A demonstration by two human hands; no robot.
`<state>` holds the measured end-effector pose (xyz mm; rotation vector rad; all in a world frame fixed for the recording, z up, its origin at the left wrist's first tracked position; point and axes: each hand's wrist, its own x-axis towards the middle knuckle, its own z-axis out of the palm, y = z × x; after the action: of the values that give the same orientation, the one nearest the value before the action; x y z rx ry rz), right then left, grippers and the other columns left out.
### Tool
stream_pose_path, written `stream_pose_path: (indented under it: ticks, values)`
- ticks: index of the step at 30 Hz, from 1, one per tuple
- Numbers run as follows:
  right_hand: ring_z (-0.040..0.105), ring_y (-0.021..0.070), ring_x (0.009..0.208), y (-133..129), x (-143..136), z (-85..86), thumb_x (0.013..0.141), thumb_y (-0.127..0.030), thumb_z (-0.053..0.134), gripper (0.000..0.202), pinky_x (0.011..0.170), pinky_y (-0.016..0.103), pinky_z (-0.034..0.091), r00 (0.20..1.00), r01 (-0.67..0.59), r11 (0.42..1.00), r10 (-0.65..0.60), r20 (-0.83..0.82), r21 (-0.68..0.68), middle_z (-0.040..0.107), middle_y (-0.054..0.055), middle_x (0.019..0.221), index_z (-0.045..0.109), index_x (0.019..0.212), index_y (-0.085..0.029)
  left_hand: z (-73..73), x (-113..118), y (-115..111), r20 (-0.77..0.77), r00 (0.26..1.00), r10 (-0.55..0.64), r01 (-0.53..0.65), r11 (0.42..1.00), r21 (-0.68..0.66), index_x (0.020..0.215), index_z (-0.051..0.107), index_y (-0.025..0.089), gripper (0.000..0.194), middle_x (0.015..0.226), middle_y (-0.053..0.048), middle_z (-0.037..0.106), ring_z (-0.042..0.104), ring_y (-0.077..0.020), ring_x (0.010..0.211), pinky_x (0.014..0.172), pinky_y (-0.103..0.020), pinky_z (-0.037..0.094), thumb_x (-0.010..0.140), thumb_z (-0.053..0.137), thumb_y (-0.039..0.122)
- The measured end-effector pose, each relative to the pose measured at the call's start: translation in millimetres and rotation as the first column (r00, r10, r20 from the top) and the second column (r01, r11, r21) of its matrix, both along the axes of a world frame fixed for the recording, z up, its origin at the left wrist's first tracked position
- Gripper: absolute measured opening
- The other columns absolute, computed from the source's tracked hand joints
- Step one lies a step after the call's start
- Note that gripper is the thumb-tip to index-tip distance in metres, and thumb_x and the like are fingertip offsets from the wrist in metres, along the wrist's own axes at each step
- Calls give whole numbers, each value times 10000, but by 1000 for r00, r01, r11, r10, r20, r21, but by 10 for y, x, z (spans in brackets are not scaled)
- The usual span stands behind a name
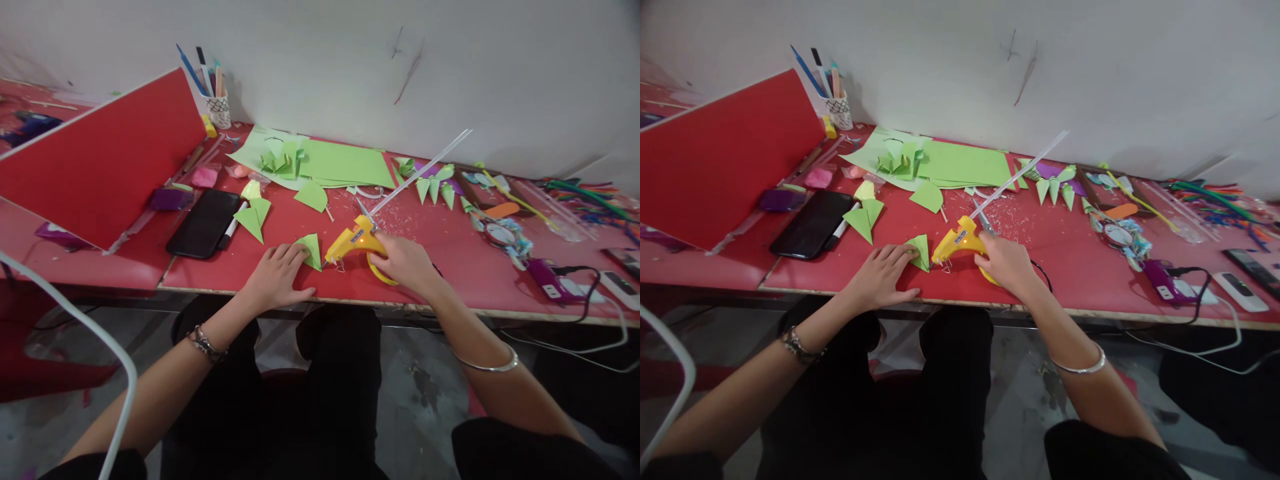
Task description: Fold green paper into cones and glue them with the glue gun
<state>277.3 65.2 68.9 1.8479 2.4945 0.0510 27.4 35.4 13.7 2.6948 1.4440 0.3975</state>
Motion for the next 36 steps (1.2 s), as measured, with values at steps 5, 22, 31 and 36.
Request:
stream_pose_path:
  ticks: [5,22,31,36]
  values:
    - [595,204,735,-12,-7,26,802,-330,445,272,504,246,261,1000,-1,1000,1,19,-19,661,63,852,524,1023,-194,14,-3,-3,3,1000,-2,2,1000,-2,1147,473,146,563,1256,-113,470,419,-282,1104,914,-393,318,740,481,535]
    - [603,233,752,128,-55,-30,812,-286,422,333,518,271,277,998,55,998,-56,28,38,660,87,908,497,1118,-178,-17,-7,2,15,1000,-4,4,1000,6,1160,472,144,583,1261,-121,466,420,-289,1101,908,-405,317,733,490,540]
    - [589,249,817,198,-119,-11,821,-287,421,387,580,288,353,995,96,995,-97,37,25,644,108,961,466,1189,-174,-7,-11,-5,18,1000,-5,5,1000,9,1152,476,141,584,1254,-116,469,425,-285,1095,911,-407,327,728,496,543]
    - [593,254,808,230,-143,-13,820,-291,435,391,591,293,361,993,109,993,-110,35,37,644,121,957,467,1189,-166,-8,-7,-6,27,1000,-2,2,1000,14,1150,475,145,577,1252,-115,468,426,-285,1096,916,-406,331,724,507,532]
